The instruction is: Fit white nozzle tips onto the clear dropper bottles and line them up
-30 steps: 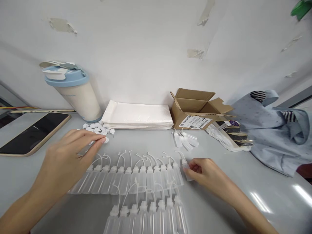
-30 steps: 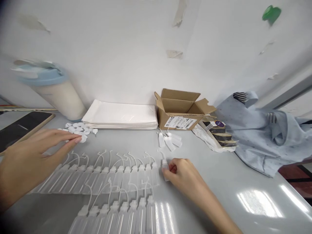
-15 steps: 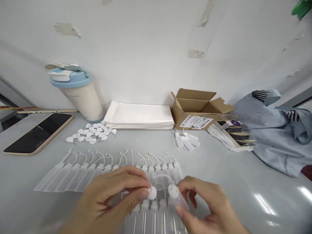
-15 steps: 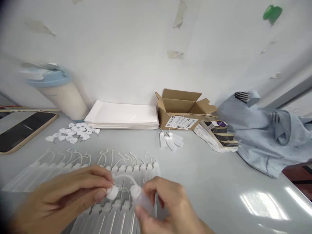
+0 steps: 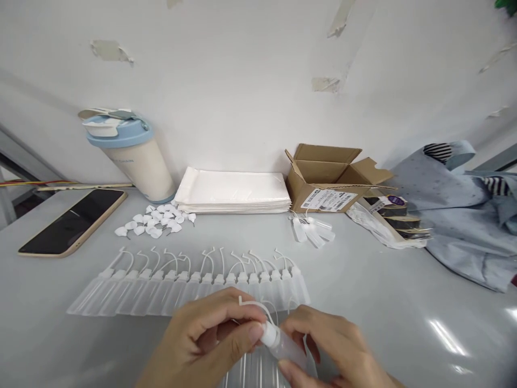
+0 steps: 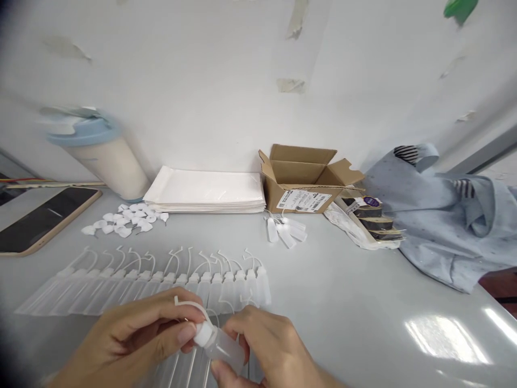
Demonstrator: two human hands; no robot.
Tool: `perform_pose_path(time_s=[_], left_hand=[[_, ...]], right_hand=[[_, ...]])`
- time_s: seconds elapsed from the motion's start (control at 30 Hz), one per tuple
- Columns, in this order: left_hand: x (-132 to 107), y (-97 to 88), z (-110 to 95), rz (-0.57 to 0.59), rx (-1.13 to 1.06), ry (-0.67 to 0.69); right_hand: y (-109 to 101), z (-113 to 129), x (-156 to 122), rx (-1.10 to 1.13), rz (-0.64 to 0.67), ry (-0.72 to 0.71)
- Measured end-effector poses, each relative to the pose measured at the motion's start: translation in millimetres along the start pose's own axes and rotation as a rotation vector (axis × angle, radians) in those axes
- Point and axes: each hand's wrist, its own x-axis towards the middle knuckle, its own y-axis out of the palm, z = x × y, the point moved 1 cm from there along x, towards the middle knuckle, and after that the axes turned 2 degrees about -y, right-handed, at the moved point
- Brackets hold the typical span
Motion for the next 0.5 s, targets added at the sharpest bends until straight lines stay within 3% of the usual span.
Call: perform_pose_path(time_s=[0.23,0.4,0.5], left_hand=[[2.6,1.7,4.7,0.071,-0.094,-0.122],[-0.2,5.3,7.9,0.006,-0.192,-0.193],[-2.1,6.6,5.9,-0.032,-0.114,-0.155]], right_hand=[[-0.2,3.5,3.7,-0.006,-0.051,-0.074],[0.2,3.0,-2.4,-0.051,-0.127,-0.111],[-0.7,4.9,-6.1,-0.049,-0.047,-0.045]])
